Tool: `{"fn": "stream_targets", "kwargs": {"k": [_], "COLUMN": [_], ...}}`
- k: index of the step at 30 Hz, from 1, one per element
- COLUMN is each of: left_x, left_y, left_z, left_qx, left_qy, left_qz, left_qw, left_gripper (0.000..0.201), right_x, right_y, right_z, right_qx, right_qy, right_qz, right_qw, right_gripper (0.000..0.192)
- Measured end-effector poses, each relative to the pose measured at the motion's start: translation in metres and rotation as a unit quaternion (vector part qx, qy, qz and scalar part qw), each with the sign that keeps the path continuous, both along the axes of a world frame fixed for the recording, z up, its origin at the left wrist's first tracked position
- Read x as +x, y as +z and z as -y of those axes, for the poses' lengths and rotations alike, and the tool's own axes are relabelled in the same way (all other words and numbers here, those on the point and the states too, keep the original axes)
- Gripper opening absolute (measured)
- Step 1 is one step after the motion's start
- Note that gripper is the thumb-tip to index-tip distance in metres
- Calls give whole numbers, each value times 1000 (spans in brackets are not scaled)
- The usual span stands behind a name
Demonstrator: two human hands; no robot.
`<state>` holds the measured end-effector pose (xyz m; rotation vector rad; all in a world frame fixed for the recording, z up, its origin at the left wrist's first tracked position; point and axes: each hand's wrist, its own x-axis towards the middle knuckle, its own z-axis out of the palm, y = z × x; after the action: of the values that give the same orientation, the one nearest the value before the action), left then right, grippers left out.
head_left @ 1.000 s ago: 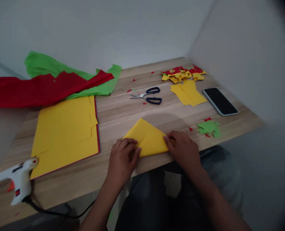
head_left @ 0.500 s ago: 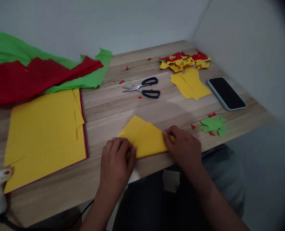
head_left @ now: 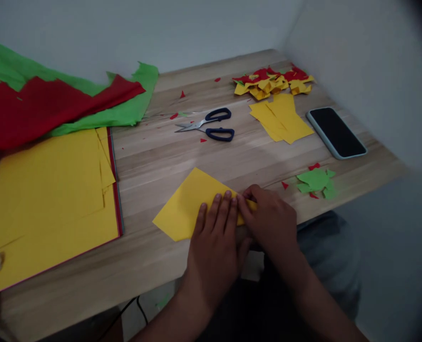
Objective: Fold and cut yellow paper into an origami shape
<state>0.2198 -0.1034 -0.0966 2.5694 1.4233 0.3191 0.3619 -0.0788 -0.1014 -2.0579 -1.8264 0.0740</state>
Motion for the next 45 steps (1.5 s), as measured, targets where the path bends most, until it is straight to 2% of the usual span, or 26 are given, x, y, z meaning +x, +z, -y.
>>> {"fn": "stream_targets", "kwargs": {"k": [3,8,22,30,40,44,45], "left_x": [-1,-4,-3,-2,-1,-2,-3], "left_y": [-4,-1,2,2,1,3,4], "left_z": [-2,-2,-8,-9,-8,-8,-8], "left_qx": [5,-1,11,6,14,1,-2], "left_qy": [7,10,8,12,22,10,6], "left_qz": [-6,-11,20,27,-7,-42,-50], "left_qw": [1000,1000,1000,1000,1000,999,999], "left_gripper": [69,68,49,50,48,51,53], "right_x": [3,7,8,7,6,6,7], "right_y": [0,0,0,1,0,0,0], "right_z": [4,7,5,5,4,7,8], "right_qx": [15,37,44,35,39,38,35], "right_qy": [6,17,33,25,26,19,18], "right_qz": [-12,-3,-34,-39,-26,-50,-56], "right_qw": [1000,999,998,998,999,998,998], "right_gripper": [19,23,20,19,19,3,4]}}
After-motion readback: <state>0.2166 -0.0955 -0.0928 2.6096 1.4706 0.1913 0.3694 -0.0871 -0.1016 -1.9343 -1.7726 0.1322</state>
